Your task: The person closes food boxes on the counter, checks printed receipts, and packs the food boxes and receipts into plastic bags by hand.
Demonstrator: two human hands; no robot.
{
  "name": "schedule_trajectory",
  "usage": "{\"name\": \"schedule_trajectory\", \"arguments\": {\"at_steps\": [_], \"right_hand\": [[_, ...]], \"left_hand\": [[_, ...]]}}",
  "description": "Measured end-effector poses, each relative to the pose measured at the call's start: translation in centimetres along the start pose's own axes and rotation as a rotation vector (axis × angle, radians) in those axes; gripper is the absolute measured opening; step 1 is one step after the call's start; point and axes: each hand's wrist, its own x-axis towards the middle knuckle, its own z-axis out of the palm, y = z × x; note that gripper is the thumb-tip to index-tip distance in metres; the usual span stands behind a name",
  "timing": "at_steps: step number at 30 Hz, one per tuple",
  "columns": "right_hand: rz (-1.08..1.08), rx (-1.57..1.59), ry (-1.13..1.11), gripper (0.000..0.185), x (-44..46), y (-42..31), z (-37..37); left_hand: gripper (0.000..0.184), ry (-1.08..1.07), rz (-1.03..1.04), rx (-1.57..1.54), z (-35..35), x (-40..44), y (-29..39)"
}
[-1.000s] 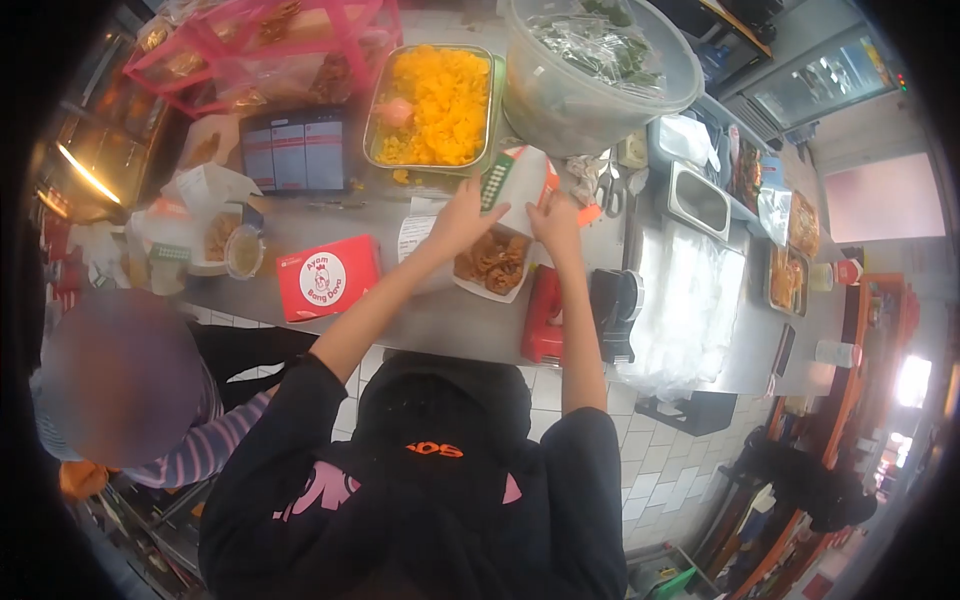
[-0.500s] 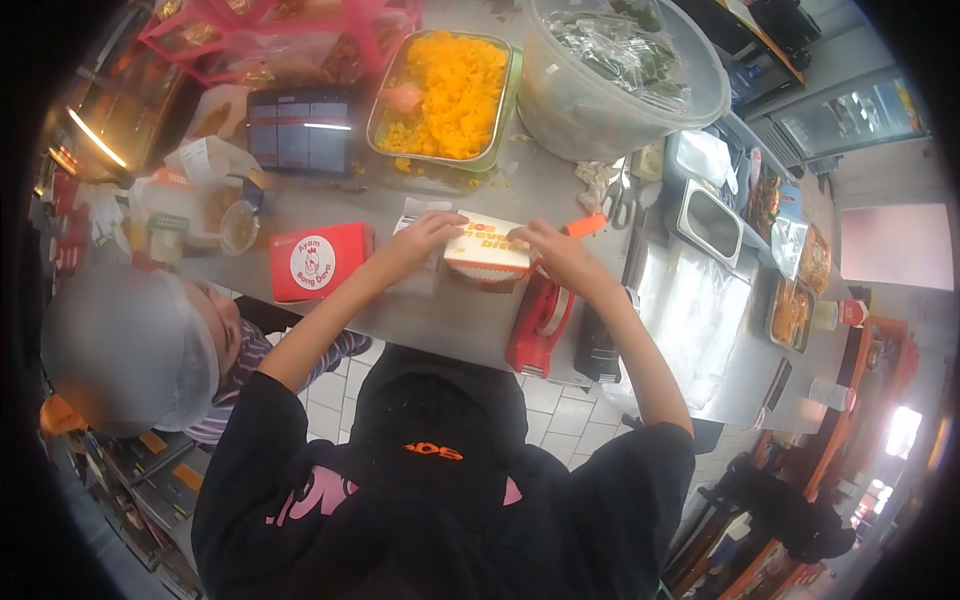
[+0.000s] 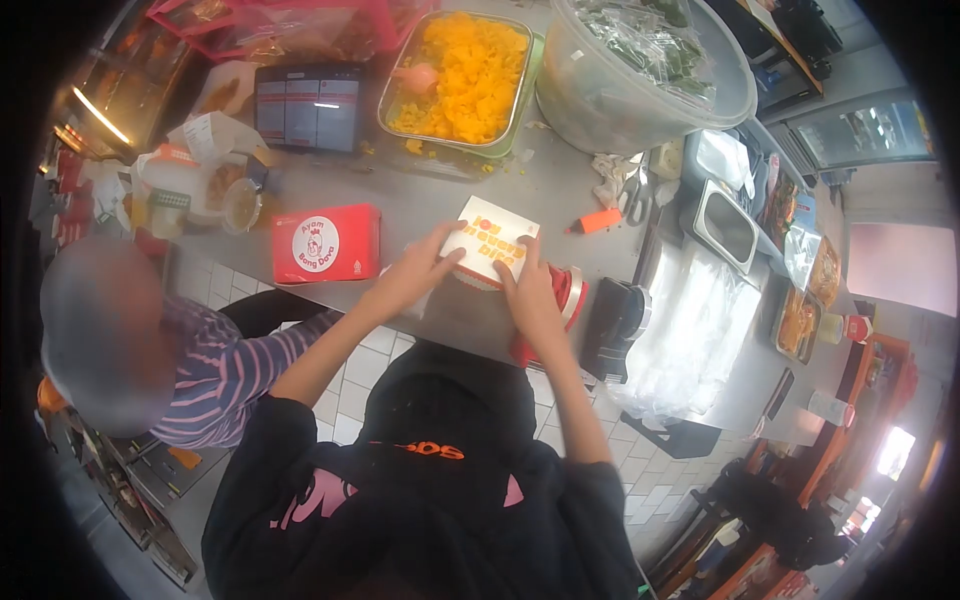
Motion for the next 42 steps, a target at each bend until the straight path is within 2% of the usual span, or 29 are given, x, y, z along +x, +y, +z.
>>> {"name": "schedule_trajectory", "arguments": {"at_steps": [3, 5, 6, 8, 9, 11, 15, 18, 20, 21, 23, 24, 26, 28, 29, 31, 32, 34, 35, 36, 37, 40, 42], "right_hand": [[-0.007, 0.197, 0.218, 0.066, -0.6, 0.6, 2.0], [-0.060, 0.091, 0.388, 0.070, -0.5, 1.2, 3.1], [-0.059, 0.098, 0.394, 0.070, -0.4, 1.4, 3.3], [-0.100, 0.043, 0.413, 0.074, -0.1, 1.6, 3.6], [-0.101, 0.047, 0.419, 0.074, 0.0, 1.6, 3.6], [-0.058, 0.103, 0.388, 0.076, 0.1, 1.7, 3.5], [-0.043, 0.171, 0.345, 0.076, -0.2, 1.7, 2.9], [-0.028, 0.109, 0.322, 0.074, -0.2, 2.0, 2.8], [-0.037, 0.066, 0.285, 0.073, 0.0, 2.5, 2.9], [-0.051, 0.071, 0.279, 0.073, 0.1, 2.7, 2.9], [-0.050, 0.070, 0.292, 0.072, 0.1, 2.8, 3.0], [-0.064, 0.078, 0.287, 0.072, -0.1, 2.8, 3.1], [-0.045, 0.154, 0.295, 0.072, -0.4, 2.6, 3.1], [-0.009, 0.208, 0.275, 0.071, -0.6, 2.4, 3.5], [-0.008, 0.256, 0.291, 0.069, -0.7, 2.4, 3.7], [-0.005, 0.307, 0.308, 0.067, -0.8, 3.1, 4.6], [0.059, 0.395, 0.276, 0.063, -0.5, 4.2, 5.4], [0.124, 0.478, 0.241, 0.059, -0.9, 4.4, 5.7], [0.182, 0.578, 0.124, 0.055, -1.2, 4.5, 5.7], [0.242, 0.676, 0.003, 0.051, -1.5, 4.1, 5.6], [0.244, 0.675, -0.001, 0.051, -1.8, 3.7, 5.6], [0.251, 0.819, 0.018, 0.045, -2.4, 2.9, 5.7], [0.276, 0.826, 0.076, 0.051, -2.3, 3.0, 5.6]], "left_hand": [[0.047, 0.013, -0.052, -0.105, 0.2, 0.2, -0.4], [0.052, 0.333, 0.056, 0.187, 0.4, -0.5, -0.8], [0.052, 0.329, 0.060, 0.194, 0.0, -1.6, -0.7], [0.057, 0.313, 0.130, 0.760, -0.9, -4.7, -0.3], [0.057, 0.313, 0.136, 0.765, -0.9, -5.6, -0.6], [0.061, 0.131, 0.037, 0.965, -0.2, -6.8, -2.0], [0.059, -0.010, -0.028, 0.787, -0.1, -4.6, -4.0], [0.049, 0.135, -0.053, 0.838, -2.5, -1.2, -2.0], [0.042, 0.587, 0.229, 0.750, -4.2, 0.1, 0.1], [0.042, 0.599, 0.224, 0.761, -4.4, 0.4, 0.9], [0.037, 0.852, 0.434, 0.841, -4.4, 1.0, 2.3], [0.037, 0.861, 0.430, 0.856, -3.6, 0.7, 2.1], [0.039, 0.478, 0.064, 0.177, -0.8, -0.7, 0.1], [0.047, 0.247, -0.117, 0.164, 0.7, -1.2, -1.4], [0.047, 0.255, -0.116, 0.168, 1.3, -1.4, -1.9], [0.057, 0.254, -0.171, -0.131, 1.9, -1.5, -2.7], [0.057, 0.255, -0.172, -0.131, 1.8, -1.7, -3.2], [0.061, 0.130, -0.234, -0.292, 1.1, -2.4, -3.9], [0.061, 0.133, -0.234, -0.293, 1.0, -2.6, -4.1], [0.064, 0.081, -0.302, -0.420, 0.8, -2.9, -4.2], [0.067, 0.029, -0.369, -0.546, 0.8, -3.2, -4.3], [0.069, 0.007, -0.415, -0.472, 0.2, -3.2, -4.5], [0.069, -0.035, -0.432, -0.429, -0.5, -3.1, -4.2]]}}
